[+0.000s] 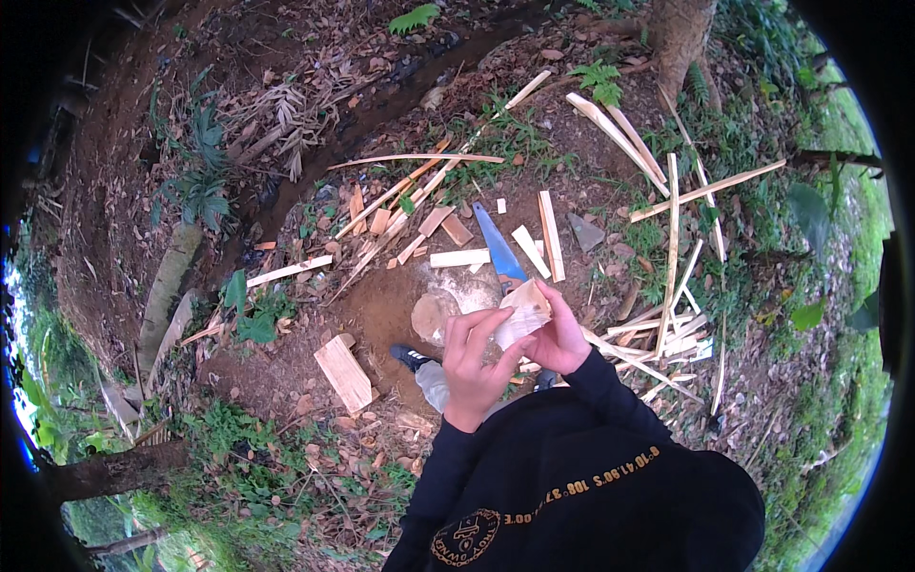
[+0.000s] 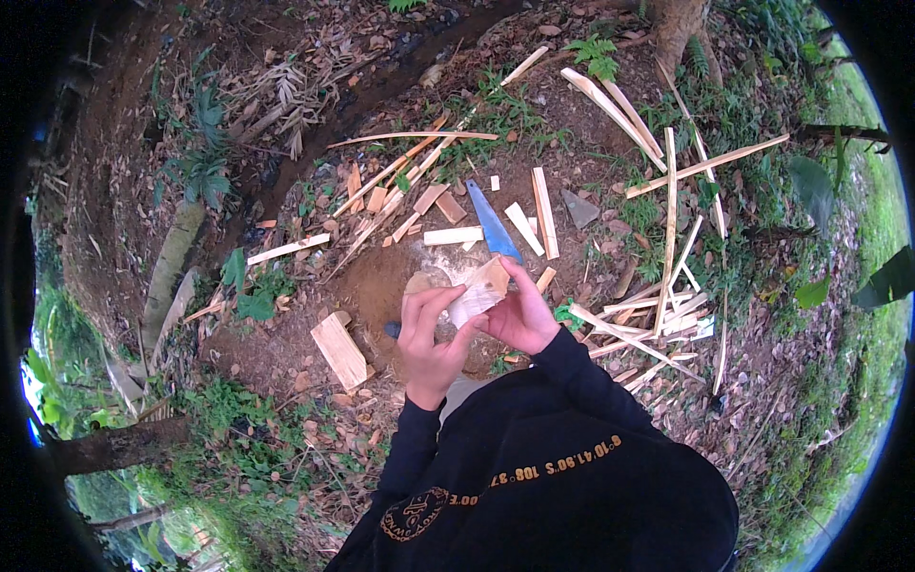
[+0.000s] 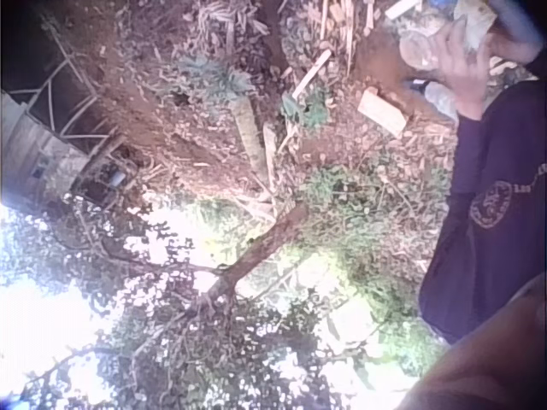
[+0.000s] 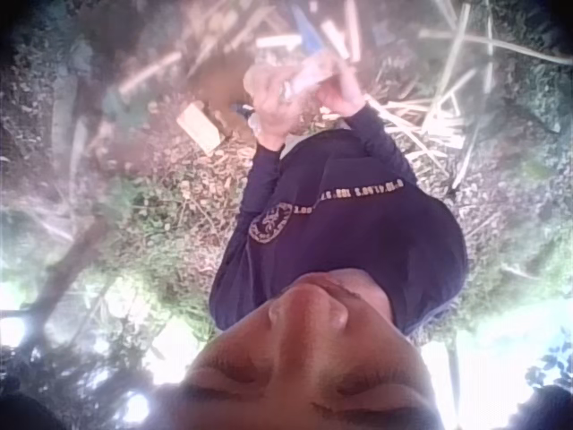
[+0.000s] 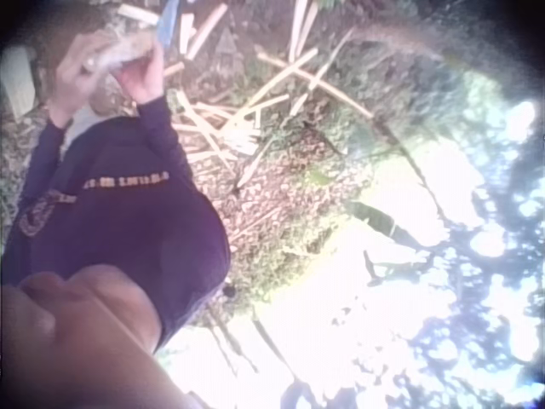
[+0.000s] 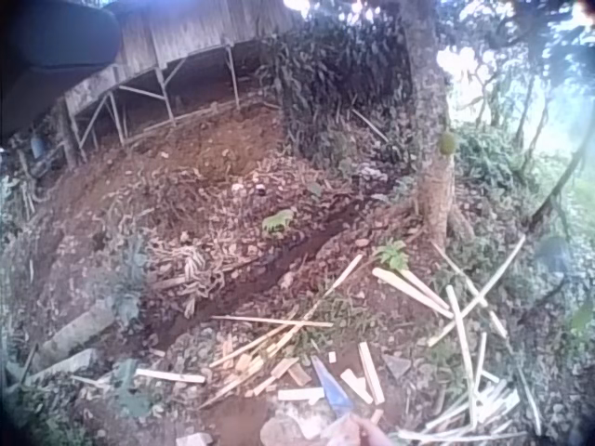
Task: The person uses a hand saw to cut a piece of light-colored wood placed on a tree stump. They hold the wood with their left hand and saw with their right hand, producing sawdust and smaller wood pieces.
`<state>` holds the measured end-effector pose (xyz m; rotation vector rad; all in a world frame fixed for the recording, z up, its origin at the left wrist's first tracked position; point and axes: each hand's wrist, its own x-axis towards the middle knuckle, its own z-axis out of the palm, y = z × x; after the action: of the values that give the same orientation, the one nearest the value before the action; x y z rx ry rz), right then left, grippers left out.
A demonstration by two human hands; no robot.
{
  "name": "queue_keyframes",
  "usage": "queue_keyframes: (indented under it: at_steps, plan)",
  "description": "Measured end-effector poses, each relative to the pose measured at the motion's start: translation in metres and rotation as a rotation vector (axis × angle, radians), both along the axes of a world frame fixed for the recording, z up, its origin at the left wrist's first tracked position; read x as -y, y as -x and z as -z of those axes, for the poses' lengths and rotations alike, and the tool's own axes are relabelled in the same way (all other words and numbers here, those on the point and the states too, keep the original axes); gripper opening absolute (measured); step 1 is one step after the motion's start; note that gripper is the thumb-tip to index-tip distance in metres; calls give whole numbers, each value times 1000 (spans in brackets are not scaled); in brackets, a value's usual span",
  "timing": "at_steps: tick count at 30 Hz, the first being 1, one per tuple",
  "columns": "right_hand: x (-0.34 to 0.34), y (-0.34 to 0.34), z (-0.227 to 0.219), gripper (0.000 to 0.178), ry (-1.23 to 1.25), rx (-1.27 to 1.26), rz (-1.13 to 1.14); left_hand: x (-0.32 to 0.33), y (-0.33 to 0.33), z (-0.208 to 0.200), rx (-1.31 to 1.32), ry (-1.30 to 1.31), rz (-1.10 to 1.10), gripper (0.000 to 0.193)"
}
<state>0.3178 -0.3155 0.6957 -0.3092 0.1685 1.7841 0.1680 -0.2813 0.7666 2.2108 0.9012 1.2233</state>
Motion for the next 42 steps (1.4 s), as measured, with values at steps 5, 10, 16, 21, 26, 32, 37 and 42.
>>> queue_keyframes:
  at_steps: [5,10,16,21,26,32,37,42]
  plan:
    - [-2,11,0,58,-62,31,5,11,-6,3,96,105,14,35]
    - [0,6,7,60,-149,67,22,23,-6,-1,101,85,64,28]
    - [0,-1,6,71,-253,123,-5,27,5,11,168,26,140,22]
    - [3,1,2,77,-382,329,127,41,4,30,447,285,-16,37]
    - [5,-5,-35,96,-603,853,188,5,43,41,1073,1504,528,54]
    - [12,23,-39,94,-678,1129,-10,13,59,66,1097,1605,254,54]
    - [11,24,-25,54,-417,1162,-136,16,70,62,934,1332,129,46]
    - [11,8,-18,30,-329,974,-314,1,84,47,477,1022,-14,36]
